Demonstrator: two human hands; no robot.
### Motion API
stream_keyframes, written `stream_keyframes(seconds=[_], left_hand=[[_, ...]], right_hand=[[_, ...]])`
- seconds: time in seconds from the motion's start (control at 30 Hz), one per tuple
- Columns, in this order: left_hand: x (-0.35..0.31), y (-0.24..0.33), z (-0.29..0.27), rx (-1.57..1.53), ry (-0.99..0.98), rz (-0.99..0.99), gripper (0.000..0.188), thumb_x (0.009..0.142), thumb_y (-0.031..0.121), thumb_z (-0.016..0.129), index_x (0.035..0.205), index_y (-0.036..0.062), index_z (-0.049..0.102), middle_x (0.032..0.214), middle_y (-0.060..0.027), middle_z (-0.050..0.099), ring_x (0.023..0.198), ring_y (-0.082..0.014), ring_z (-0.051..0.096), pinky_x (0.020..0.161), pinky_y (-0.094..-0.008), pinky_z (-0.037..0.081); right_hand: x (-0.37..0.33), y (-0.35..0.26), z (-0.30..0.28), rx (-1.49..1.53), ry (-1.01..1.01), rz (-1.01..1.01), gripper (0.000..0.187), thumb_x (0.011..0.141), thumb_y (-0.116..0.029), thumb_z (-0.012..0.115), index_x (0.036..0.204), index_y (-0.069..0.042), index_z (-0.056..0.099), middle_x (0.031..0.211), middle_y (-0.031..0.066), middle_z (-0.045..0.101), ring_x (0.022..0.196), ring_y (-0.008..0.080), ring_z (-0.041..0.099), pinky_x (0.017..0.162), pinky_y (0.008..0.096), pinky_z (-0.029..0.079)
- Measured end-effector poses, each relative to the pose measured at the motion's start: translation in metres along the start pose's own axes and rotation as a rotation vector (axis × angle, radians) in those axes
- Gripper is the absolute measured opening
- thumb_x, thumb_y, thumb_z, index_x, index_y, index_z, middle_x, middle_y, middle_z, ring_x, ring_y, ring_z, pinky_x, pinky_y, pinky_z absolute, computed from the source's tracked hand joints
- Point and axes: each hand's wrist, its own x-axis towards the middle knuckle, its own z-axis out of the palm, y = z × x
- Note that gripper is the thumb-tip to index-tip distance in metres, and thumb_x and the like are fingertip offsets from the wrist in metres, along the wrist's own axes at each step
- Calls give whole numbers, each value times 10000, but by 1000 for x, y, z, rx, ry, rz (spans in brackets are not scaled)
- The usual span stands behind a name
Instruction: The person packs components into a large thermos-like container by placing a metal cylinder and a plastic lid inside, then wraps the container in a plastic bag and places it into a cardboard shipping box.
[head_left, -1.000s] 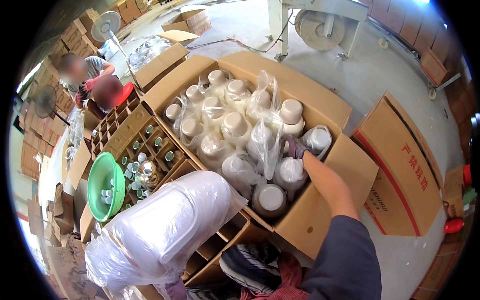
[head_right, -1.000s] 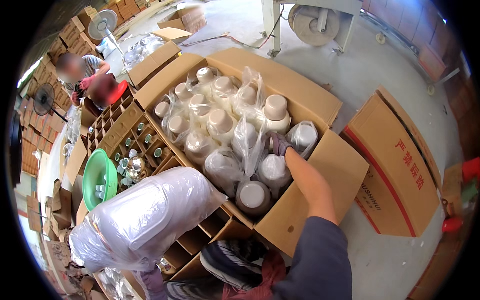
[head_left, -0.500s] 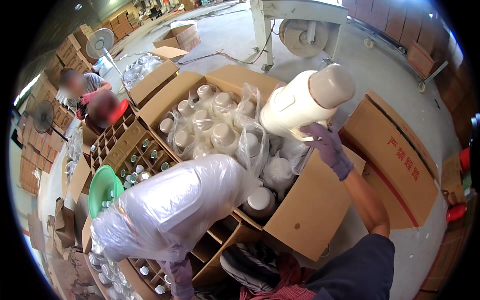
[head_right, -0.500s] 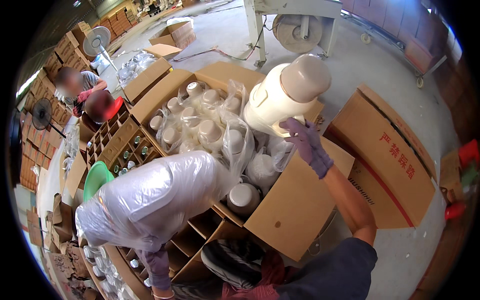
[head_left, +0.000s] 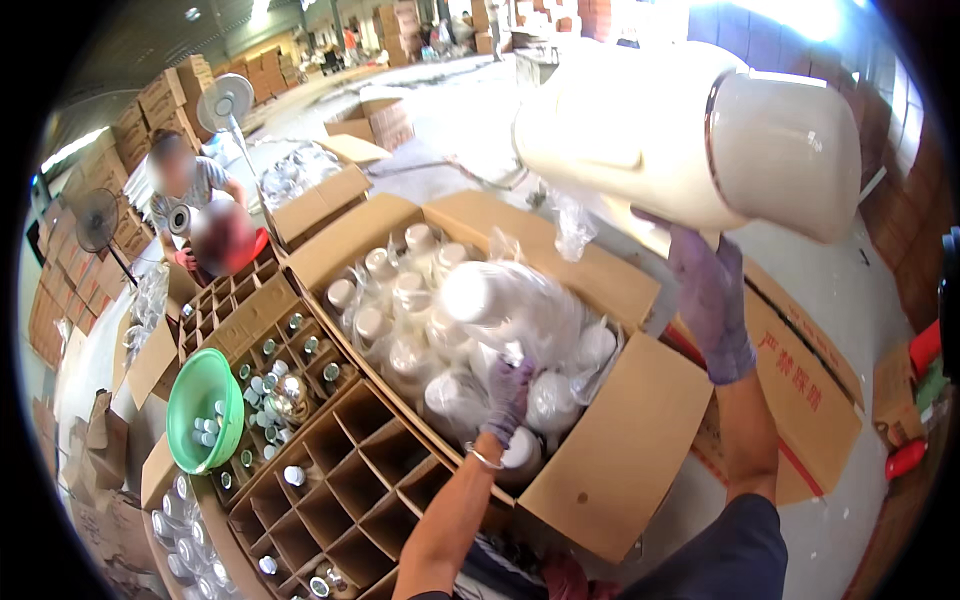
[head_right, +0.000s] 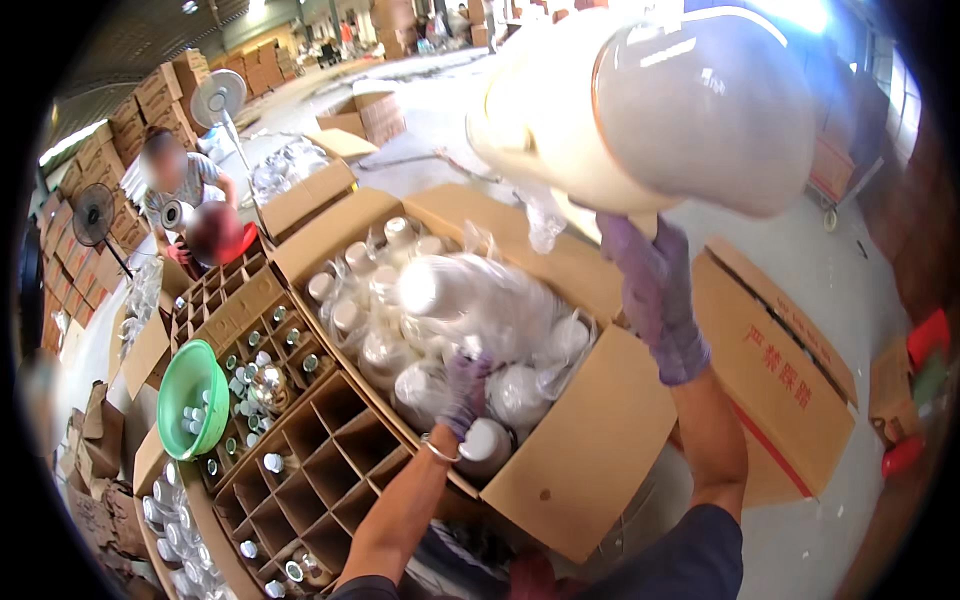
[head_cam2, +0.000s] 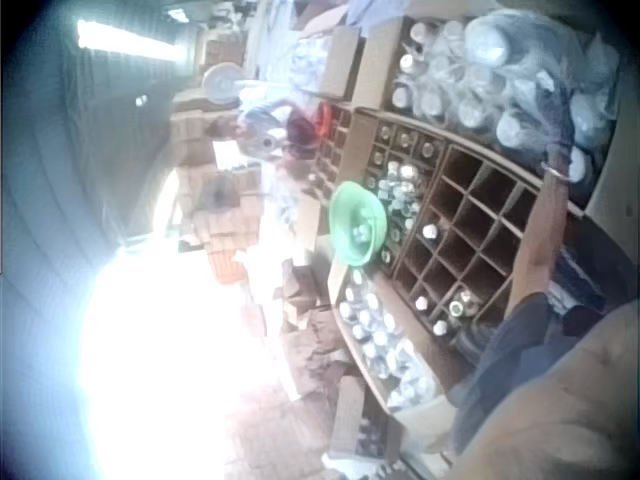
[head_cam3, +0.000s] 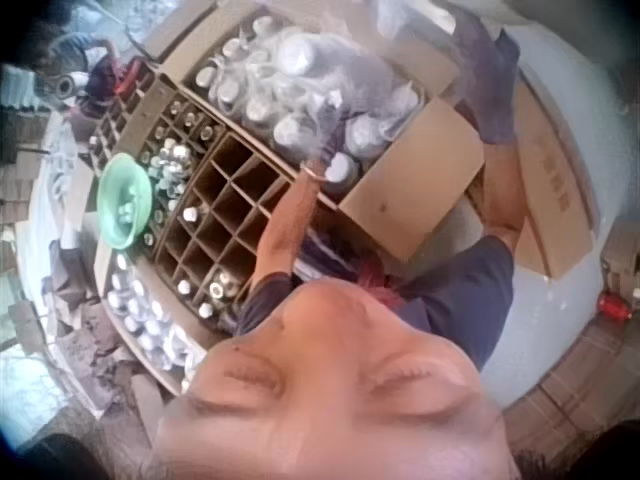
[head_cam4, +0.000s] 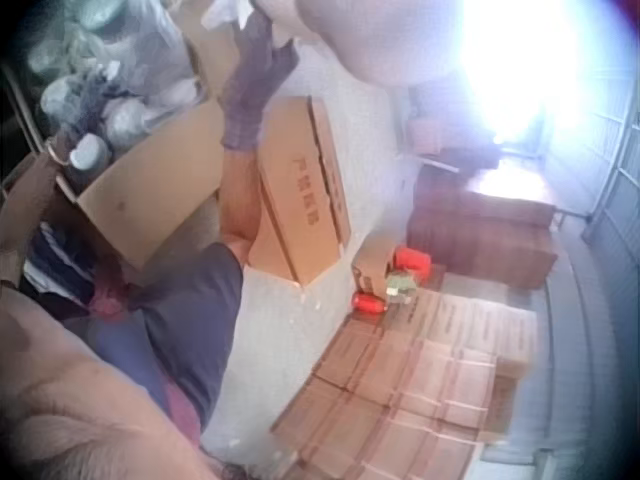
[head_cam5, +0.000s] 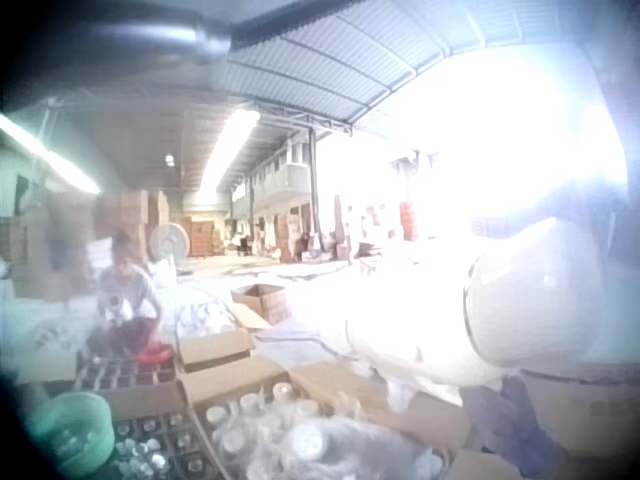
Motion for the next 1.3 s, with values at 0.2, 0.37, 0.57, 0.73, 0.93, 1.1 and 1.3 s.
stream_keyframes(seconds=[0.2,0.37,0.57,0.73,0.93,1.1,1.3], left_hand=[[20,-51,-62,490,85,-156,190,912,162,637,970,-12,686,858,-85,684,713,-178,631,636,-286,497],[-31,59,-68,-76,126,-288,217,951,177,587,1036,-14,645,968,-120,671,858,-236,669,773,-392,588],[-172,212,-131,-613,72,96,461,959,320,533,1290,1,515,1226,-160,587,1077,-275,616,899,-438,546],[-330,193,-202,-248,313,106,425,956,293,516,1267,4,531,1201,-162,606,1045,-285,631,882,-437,551],[-417,180,-218,-25,397,62,386,953,260,495,1239,7,551,1170,-165,628,1006,-297,648,861,-436,556],[-411,196,-252,68,420,203,358,951,233,478,1216,10,567,1145,-167,647,974,-307,663,843,-434,560],[-492,101,-411,796,446,279,330,856,169,550,1151,31,603,1081,-193,666,896,-335,679,740,-416,562]], right_hand=[[-28,5,46,208,-94,22,186,916,-171,609,994,-10,659,849,-7,616,757,94,544,674,259,450],[-79,12,84,256,-273,300,222,882,-147,667,1047,0,655,935,34,655,836,130,604,763,275,498],[-214,3,155,271,-626,-128,357,869,-165,674,1190,-19,618,1200,134,625,1074,276,600,920,402,484],[-304,9,186,389,-1397,62,344,873,-133,632,1196,-15,615,1133,170,647,1033,285,627,902,394,493],[-269,-7,217,175,-1178,-53,766,799,-279,785,1407,-7,407,1312,159,524,1034,254,605,911,347,494],[-264,-28,274,539,-1429,479,477,878,-251,726,1267,-20,573,1189,89,631,1017,146,612,917,275,490],[-366,110,379,163,-1272,-394,293,967,-262,556,1201,-100,628,1201,131,620,1137,220,564,995,352,428]])
